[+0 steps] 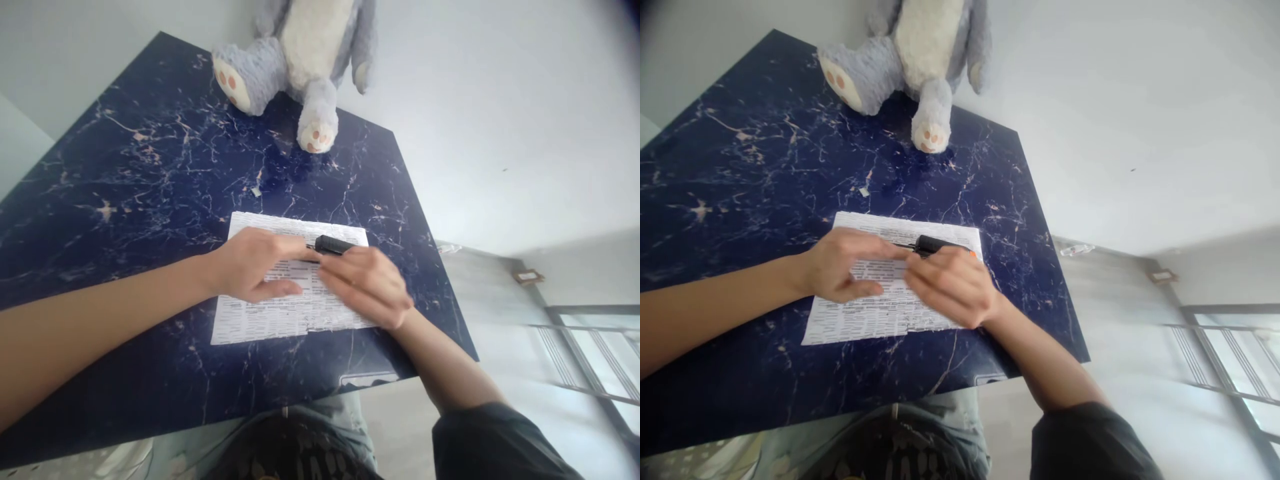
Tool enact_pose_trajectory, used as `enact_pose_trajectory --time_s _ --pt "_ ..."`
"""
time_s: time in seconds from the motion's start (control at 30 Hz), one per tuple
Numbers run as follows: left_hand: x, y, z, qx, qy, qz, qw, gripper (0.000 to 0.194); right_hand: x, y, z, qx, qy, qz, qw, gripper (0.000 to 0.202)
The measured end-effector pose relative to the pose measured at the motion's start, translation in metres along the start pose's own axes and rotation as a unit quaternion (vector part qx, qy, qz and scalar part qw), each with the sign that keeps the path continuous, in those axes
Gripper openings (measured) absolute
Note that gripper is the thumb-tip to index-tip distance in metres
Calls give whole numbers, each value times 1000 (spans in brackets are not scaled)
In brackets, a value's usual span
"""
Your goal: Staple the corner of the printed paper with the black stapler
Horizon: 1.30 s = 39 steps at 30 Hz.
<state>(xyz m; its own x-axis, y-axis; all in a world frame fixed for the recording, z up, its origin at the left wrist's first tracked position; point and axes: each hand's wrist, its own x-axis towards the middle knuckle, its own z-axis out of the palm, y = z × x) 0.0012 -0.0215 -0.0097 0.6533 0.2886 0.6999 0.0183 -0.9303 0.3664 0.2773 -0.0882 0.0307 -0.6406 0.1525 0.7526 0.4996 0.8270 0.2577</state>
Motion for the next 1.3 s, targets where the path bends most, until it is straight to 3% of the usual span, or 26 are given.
enact_pose_trajectory --time_s 0.07,0.13,0.23,0.33,0.43,0.5,0.63,0.8,0.9,1.03,1.3 --pt "6 -2 -4 91 75 -82 990 29 -13 26 -8 -12 39 143 989 39" --pt "9 -6 -6 202 108 -197 953 32 -33 59 -14 -31 43 324 944 25" --pt "7 -16 -2 283 21 -331 900 50 -68 104 -13 -22 37 471 881 5" --pt "1 -25 2 297 -69 -359 882 57 -91 127 -3 -26 -51 530 846 14" --pt "0 -26 1 308 -76 -316 894 50 -97 132 7 -9 -136 515 846 15" --pt "3 -23 -2 311 -67 -298 900 42 -92 129 9 -11 -143 504 852 17" --pt "6 -19 -6 298 -68 -286 908 32 -70 111 2 -61 -62 472 877 20" --pt "6 -17 -2 226 -49 -236 944 29 -30 66 -13 -39 17 394 918 19" --pt "8 -14 0 180 -27 -161 970 31 -13 41 -17 68 -52 286 954 23" --pt "11 -13 -2 138 -22 -99 985 33 -8 28 -8 158 -194 196 948 54" --pt "9 -14 -3 136 -23 -55 989 28 -16 29 2 201 -217 203 934 60"
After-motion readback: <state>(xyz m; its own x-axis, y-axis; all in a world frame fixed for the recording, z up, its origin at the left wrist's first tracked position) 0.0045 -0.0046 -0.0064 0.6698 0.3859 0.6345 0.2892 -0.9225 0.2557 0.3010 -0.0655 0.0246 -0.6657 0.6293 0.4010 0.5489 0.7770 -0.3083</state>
